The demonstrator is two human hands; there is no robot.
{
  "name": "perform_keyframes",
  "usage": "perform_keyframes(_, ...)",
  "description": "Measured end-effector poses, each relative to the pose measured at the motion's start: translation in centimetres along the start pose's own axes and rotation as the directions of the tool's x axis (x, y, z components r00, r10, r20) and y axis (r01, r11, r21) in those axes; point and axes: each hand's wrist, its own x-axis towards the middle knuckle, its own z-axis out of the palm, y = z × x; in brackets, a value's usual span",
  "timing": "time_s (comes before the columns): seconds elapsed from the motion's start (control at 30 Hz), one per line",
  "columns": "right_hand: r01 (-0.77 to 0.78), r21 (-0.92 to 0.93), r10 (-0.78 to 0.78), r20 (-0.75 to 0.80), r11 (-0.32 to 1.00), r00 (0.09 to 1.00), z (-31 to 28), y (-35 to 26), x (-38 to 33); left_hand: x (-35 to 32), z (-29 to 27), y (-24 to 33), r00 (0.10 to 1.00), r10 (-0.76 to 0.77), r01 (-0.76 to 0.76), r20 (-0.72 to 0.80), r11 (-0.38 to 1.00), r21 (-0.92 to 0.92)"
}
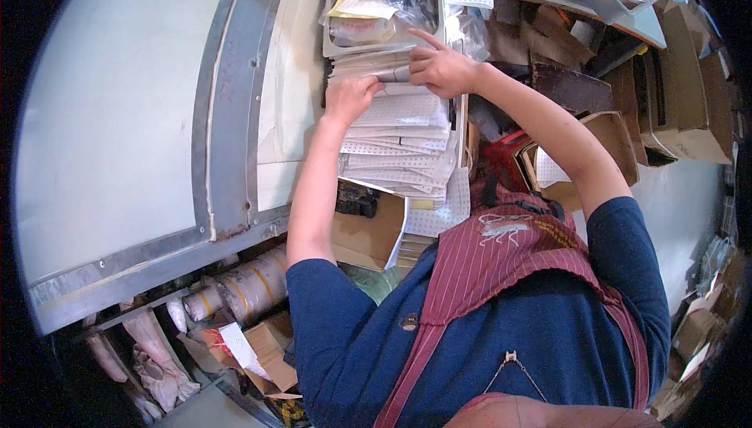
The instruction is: The person picks up and sorts through stacks of paper labels from a cluttered workspace, grouping specific sheets together and securing them with a rubber band.
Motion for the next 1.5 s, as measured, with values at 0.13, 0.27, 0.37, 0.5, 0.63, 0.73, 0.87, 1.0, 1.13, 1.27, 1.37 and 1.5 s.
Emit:
perform_keyframes(0.13,-0.037,-0.059,0.043,0.09,0.998,0.995,-0.6,-0.5,-0.7,-1.0,1.9,0.2,0.973,0.171,-0.152,-0.154,0.98,0.132)
perform_keyframes(0.27,-0.031,-0.145,0.049,0.127,0.989,0.991,0.4,-0.1,-1.8,-2.3,3.5,-0.7,0.906,0.377,-0.297,-0.193,0.89,0.347)
perform_keyframes(0.37,-0.031,-0.089,0.041,0.11,0.996,0.993,0.6,0.3,-2.6,-2.7,3.4,-0.8,0.887,0.446,-0.375,-0.121,0.848,0.375)
perform_keyframes(0.5,-0.085,-0.051,0.092,0.145,0.995,0.985,-0.1,-0.1,-2.5,-3.0,3.6,0.3,0.832,0.554,-0.511,-0.012,0.776,0.37)
perform_keyframes(0.63,-0.126,-0.021,0.127,0.109,0.992,0.986,0.2,0.1,-2.6,-3.3,4.4,2.5,0.879,0.477,-0.465,-0.027,0.867,0.18)
perform_keyframes(0.73,-0.204,-0.003,0.201,0.195,0.979,0.96,0.0,0.5,-2.3,-3.7,4.8,3.1,0.937,0.348,-0.346,-0.007,0.933,0.101)
perform_keyframes(0.87,-0.294,0.019,0.284,0.206,0.956,0.936,-0.3,0.6,-1.6,-3.8,4.0,2.7,0.984,0.153,-0.157,0.094,0.987,0.04)
perform_keyframes(1.0,-0.306,0.033,0.294,0.199,0.951,0.935,0.1,0.3,-2.3,-4.2,-0.2,3.5,0.937,0.248,-0.259,-0.245,0.966,-0.013)
perform_keyframes(1.13,-0.279,0.028,0.274,0.112,0.96,0.955,0.5,0.0,-3.2,-6.6,-6.7,6.1,0.904,0.273,-0.308,-0.33,0.95,-0.058)
perform_keyframes(1.27,-0.161,-0.043,0.166,0.167,0.986,0.972,1.1,-1.7,-4.0,-11.3,-9.7,8.6,0.876,0.32,-0.354,-0.36,0.935,-0.029)
perform_keyframes(1.37,-0.008,-0.063,0.02,0.186,0.998,0.982,2.9,-4.0,-4.7,-14.7,-10.1,11.5,0.883,0.419,-0.427,-0.211,0.904,0.007)
perform_keyframes(1.5,-0.031,-0.182,0.054,0.122,0.983,0.991,3.3,-6.6,-6.0,-16.9,-7.8,14.8,0.88,0.449,-0.466,-0.154,0.879,-0.102)
